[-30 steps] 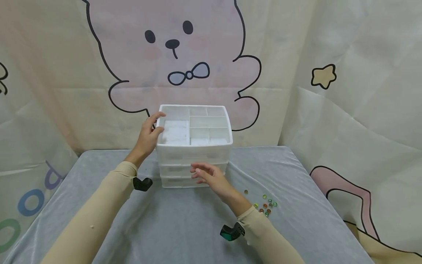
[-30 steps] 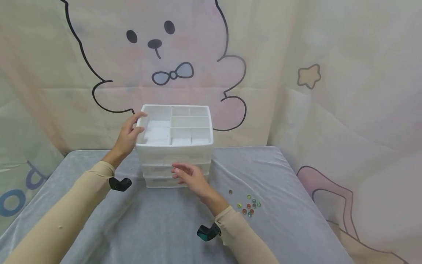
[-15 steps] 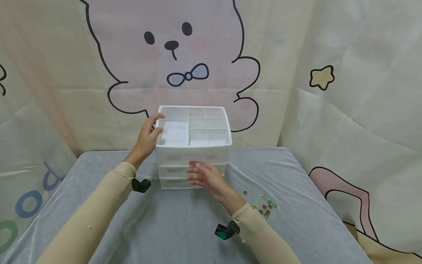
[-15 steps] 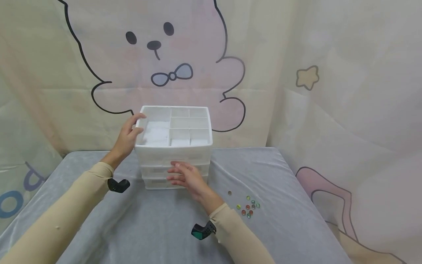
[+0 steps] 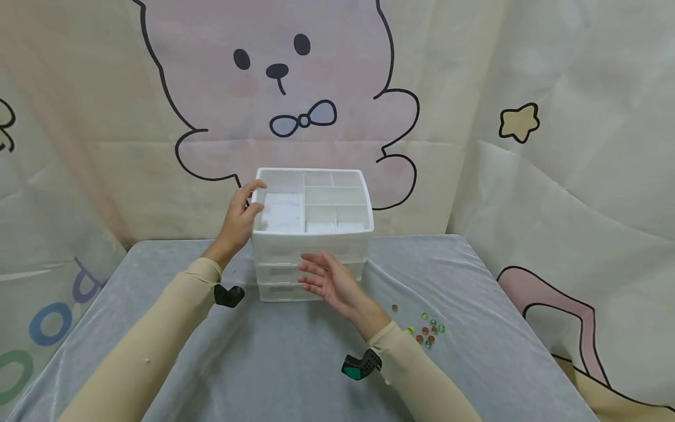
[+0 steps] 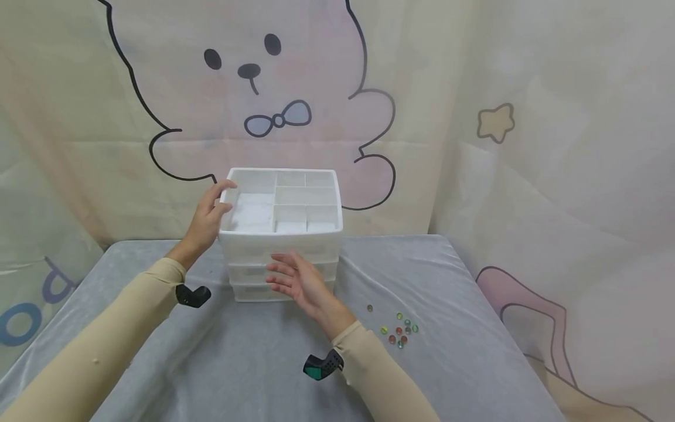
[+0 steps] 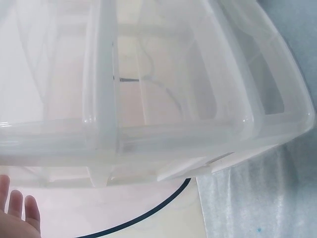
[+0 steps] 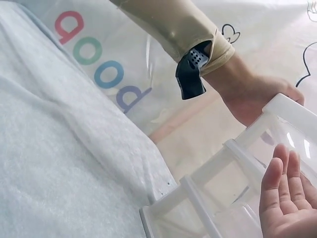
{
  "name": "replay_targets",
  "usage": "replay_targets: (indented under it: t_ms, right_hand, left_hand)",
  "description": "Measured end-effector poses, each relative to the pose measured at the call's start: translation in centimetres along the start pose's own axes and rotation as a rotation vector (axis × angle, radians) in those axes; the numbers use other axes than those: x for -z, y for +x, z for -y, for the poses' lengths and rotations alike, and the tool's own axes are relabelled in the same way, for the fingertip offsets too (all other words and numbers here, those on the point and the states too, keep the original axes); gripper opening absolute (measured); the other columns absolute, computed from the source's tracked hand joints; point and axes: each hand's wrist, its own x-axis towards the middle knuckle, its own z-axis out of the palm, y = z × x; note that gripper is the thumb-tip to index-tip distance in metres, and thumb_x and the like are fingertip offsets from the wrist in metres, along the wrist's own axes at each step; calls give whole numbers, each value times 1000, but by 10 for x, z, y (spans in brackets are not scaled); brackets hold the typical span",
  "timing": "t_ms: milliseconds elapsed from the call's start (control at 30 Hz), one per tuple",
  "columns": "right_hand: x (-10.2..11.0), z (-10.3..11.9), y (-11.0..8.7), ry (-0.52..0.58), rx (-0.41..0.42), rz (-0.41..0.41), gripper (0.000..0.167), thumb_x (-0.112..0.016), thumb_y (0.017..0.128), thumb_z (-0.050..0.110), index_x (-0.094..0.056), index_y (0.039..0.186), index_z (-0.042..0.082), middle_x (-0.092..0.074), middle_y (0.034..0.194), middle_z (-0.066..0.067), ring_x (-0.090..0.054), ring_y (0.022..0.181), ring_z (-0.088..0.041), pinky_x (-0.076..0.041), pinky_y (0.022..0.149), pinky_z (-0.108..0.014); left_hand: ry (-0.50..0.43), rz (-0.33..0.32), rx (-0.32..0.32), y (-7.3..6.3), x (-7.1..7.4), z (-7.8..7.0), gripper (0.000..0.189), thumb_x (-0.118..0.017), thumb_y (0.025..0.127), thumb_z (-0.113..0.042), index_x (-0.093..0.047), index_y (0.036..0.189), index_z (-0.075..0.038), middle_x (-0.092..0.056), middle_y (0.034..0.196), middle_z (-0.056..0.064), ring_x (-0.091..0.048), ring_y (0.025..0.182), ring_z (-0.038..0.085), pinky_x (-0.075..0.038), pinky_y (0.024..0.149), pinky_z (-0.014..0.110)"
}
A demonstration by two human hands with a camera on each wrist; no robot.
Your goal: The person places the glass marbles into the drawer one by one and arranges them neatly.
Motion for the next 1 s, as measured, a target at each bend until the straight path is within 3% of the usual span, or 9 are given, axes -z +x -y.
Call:
replay_targets:
  t_ms: [433,600,833,1000]
  right_hand:
    - [-3,0,3,40,-15,18,70,-22,108,53,-36,154,2,-67,113,1,-70,90,-9,-55,81,-23]
    - [-2,-2,2,37,-12,25,73,-24,107,57,-37,153,3,-68,111,2,-70,90,-9,-55,81,-23]
    - [-1,-3,0,47,-13,35,75,-25,106,59,-36,154,3,-70,106,5,-70,89,-8,-55,81,-23]
    - [-1,-5,-3,52,-15,27,75,-24,106,59,-36,154,3,-70,103,6,-70,87,-8,-55,80,-23]
  left_hand:
    - [9,1,29,1,-1,1,41,-44,97,0,-51,137,-3,-45,142,24,-36,116,34,-32,90,37]
    - [5,1,16,-1,0,-1,41,-43,98,0,-51,138,-2,-44,142,23,-35,111,27,-29,87,35]
    - [3,26,20,-12,2,-38,40,-41,97,5,-48,136,9,-42,135,33,-33,102,22,-29,85,34]
    - [2,34,29,-15,1,-45,40,-41,98,4,-47,137,10,-41,134,34,-32,102,23,-29,85,35]
